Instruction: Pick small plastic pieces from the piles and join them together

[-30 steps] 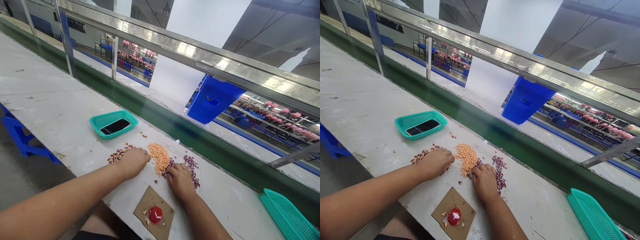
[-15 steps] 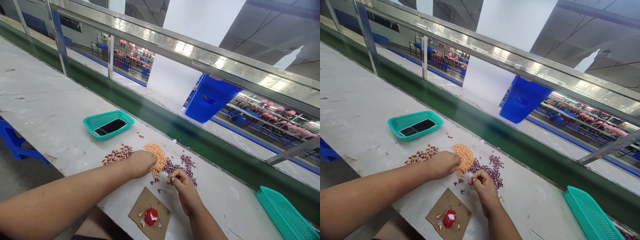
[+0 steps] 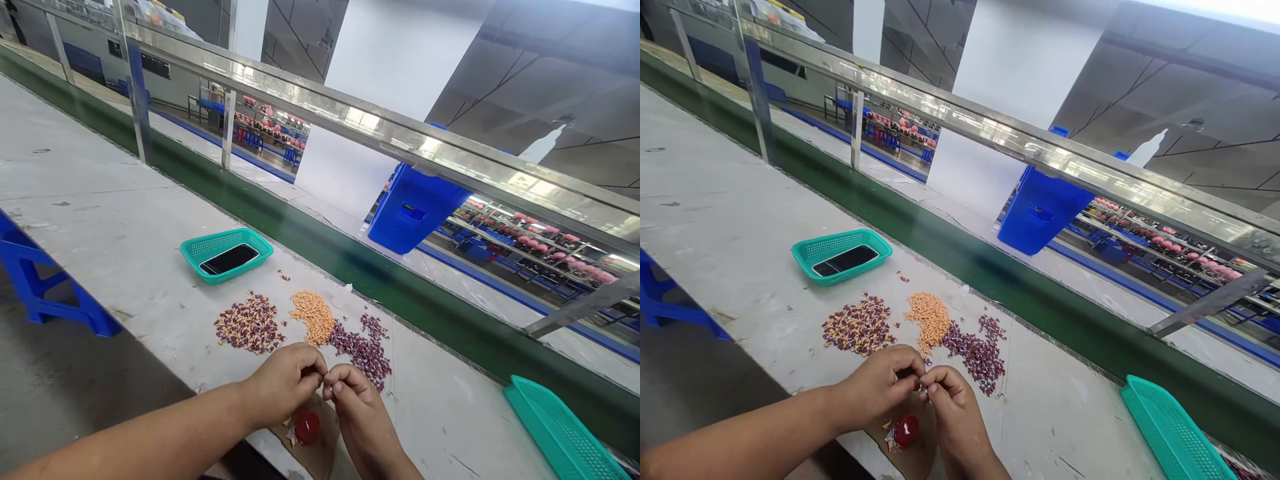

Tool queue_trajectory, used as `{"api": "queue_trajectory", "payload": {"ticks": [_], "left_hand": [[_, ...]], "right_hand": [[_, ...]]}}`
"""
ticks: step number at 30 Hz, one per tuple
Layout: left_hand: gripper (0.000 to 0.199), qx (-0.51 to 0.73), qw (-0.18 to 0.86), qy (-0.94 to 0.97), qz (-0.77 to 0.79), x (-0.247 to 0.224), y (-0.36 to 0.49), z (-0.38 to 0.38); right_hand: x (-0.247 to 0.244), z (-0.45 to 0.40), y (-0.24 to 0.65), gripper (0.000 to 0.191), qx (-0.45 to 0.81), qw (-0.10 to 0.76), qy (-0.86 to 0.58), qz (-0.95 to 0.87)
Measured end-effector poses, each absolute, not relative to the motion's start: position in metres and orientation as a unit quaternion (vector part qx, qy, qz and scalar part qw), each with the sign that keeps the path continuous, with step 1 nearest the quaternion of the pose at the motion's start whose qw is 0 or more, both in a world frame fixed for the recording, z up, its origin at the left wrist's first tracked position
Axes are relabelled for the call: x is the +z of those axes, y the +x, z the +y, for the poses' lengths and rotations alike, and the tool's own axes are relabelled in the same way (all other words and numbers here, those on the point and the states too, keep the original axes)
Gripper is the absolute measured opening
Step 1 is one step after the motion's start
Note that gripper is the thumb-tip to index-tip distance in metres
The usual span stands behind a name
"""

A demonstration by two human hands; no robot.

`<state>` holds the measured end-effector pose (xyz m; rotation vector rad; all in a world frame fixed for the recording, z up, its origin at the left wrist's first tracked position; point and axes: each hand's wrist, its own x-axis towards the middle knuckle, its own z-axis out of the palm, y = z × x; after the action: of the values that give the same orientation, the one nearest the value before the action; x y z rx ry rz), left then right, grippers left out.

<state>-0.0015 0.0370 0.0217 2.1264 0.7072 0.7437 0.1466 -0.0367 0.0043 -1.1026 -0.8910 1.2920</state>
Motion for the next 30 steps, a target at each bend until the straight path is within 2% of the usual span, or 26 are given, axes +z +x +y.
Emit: {"api": "queue_trajectory", "payload": {"ticks": [4,10,15,19,22,25,28,30], "left_hand": [[0.018,0.309,0.429,0.796,0.295,0.027,-0.005,0.025],[0.019,0.318,0.396,0.818,0.27,0.027,-0.014,0.015],[0.019,0.29,0.359,0.868,0.185,0.025,-0.026,0.011],[0.02,0.312,0.368,0.864,0.145,0.022,-0.033,0.005],[0.013,0.335,0.446,0.807,0.193,0.017,-0.032,-0.002],[0.003,0.317,0.628,0.668,0.243,0.012,-0.028,-0.008],[0.019,0.256,0.771,0.535,0.233,0.008,-0.027,-0.011],[0.022,0.226,0.79,0.518,0.238,0.008,-0.029,-0.011]], "right_hand": [[0.006,-0.042,0.145,0.019,0.536,0.575,-0.46,-0.413],[0.005,-0.051,0.145,0.022,0.533,0.54,-0.463,-0.458],[0.009,-0.058,0.141,0.025,0.544,0.488,-0.458,-0.506],[0.015,-0.061,0.137,0.03,0.541,0.468,-0.455,-0.53],[0.013,-0.064,0.136,0.032,0.553,0.46,-0.453,-0.526],[0.006,-0.066,0.138,0.032,0.567,0.447,-0.439,-0.535],[0.0,-0.068,0.138,0.033,0.584,0.426,-0.427,-0.543],[-0.001,-0.07,0.138,0.033,0.599,0.422,-0.418,-0.538]]}}
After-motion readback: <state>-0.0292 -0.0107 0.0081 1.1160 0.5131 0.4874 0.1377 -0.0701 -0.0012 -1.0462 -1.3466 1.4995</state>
